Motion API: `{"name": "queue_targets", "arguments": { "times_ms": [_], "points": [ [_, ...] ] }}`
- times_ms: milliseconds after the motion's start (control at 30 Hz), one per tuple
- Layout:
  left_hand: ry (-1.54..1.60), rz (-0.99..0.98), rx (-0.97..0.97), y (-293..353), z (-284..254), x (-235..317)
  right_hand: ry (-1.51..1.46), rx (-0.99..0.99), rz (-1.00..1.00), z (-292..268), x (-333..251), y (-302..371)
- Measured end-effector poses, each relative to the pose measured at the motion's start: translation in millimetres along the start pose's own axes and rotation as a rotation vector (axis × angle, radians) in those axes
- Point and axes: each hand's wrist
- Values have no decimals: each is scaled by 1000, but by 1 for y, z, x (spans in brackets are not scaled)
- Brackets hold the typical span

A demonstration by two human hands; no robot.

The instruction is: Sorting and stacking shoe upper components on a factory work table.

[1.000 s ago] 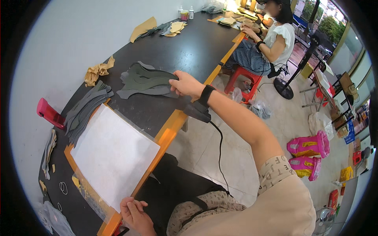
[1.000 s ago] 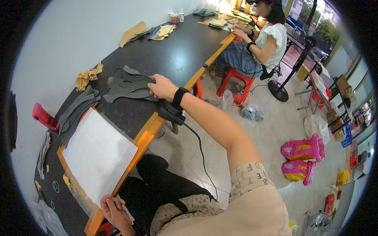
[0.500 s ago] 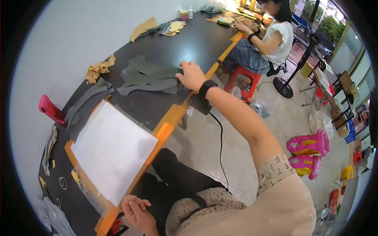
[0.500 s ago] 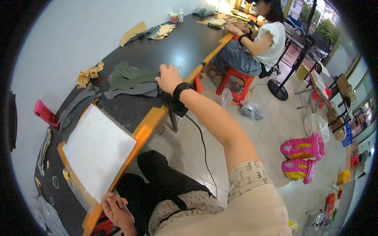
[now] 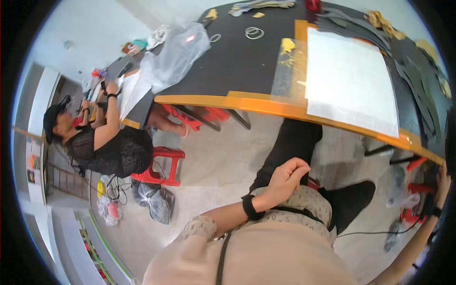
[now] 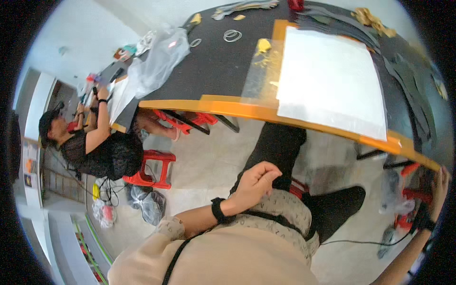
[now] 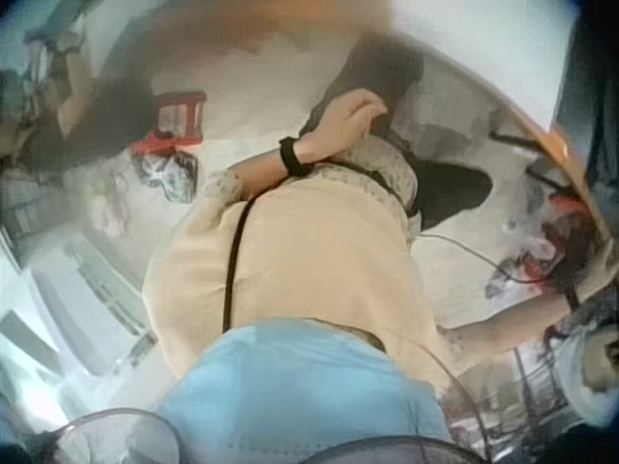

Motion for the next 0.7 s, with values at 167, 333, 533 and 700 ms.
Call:
{"name": "queue_targets", "arguments": {
  "times_ms": [167, 333, 533, 700],
  "points": [
    [-69, 36, 64, 0, 14, -5, 105, -46, -95, -13, 56, -24],
    [-449, 166, -188, -48, 49, -16, -234, -70, 187, 44, -22, 22],
    [-456, -206, -276, -82, 72, -13, -269, -303, 184, 39, -63, -18],
    [-579, -313, -514, -109, 139, 14, -456, -473, 287, 25, -30, -40]
  ]
}}
Point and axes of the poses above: each hand's wrist, its own y-axis away from the middle knuckle, its own z-axis out of the palm, x = y × z, and after that the axes turned 6 degrees about -y, right-handed
